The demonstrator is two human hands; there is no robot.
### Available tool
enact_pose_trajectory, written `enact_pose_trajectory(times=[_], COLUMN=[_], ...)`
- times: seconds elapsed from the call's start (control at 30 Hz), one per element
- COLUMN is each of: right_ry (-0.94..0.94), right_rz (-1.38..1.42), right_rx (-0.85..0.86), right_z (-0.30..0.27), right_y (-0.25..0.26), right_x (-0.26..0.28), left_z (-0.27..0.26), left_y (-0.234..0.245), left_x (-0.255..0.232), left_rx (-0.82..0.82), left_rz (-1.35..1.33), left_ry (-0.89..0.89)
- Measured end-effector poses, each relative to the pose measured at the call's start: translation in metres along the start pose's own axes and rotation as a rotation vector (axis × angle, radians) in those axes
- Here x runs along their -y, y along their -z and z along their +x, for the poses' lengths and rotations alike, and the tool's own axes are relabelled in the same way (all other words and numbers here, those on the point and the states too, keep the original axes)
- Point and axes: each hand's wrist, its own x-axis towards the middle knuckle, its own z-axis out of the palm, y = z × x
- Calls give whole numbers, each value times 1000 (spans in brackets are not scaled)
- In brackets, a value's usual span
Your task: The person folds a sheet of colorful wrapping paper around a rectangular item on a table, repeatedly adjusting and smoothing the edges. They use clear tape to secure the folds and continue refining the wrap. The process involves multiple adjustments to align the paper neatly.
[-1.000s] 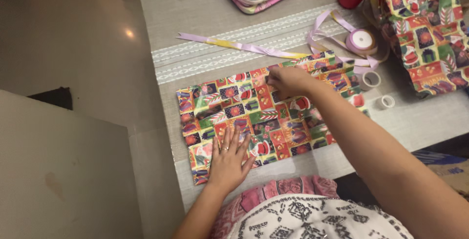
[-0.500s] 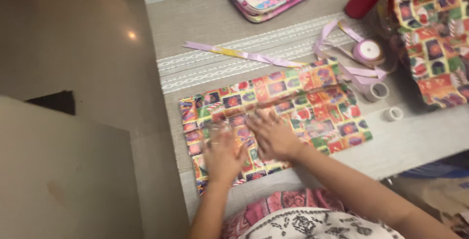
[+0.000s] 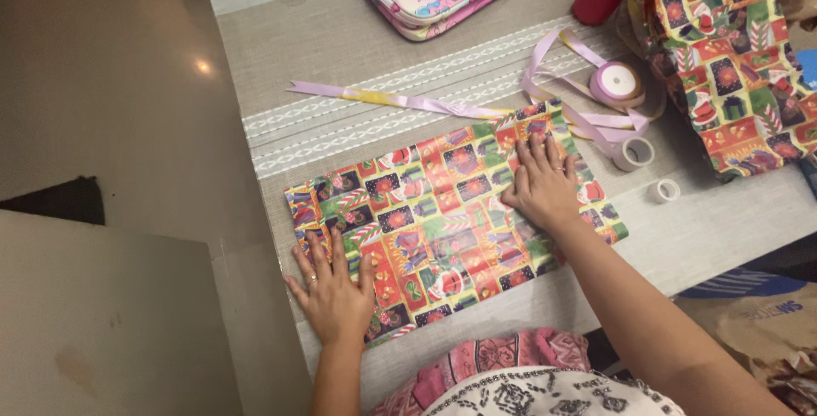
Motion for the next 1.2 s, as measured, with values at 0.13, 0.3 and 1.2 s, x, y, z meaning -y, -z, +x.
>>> enact_pose_trajectory(times=[0.13,0.3,1.2], right_ry=[-18,-12,-773], right_rz=[83,36,1207], right_rx=[-38,88,537], right_z=[-2,1,-3], right_y=[-4,7,49], right_x=[-2,-3,-137], left_z=[-2,3,13], left_y=[0,-3,16], left_x=[1,5,93], left_rx=[14,1,379], left_rz=[-31,25,-1168], left_ry=[4,-40,673])
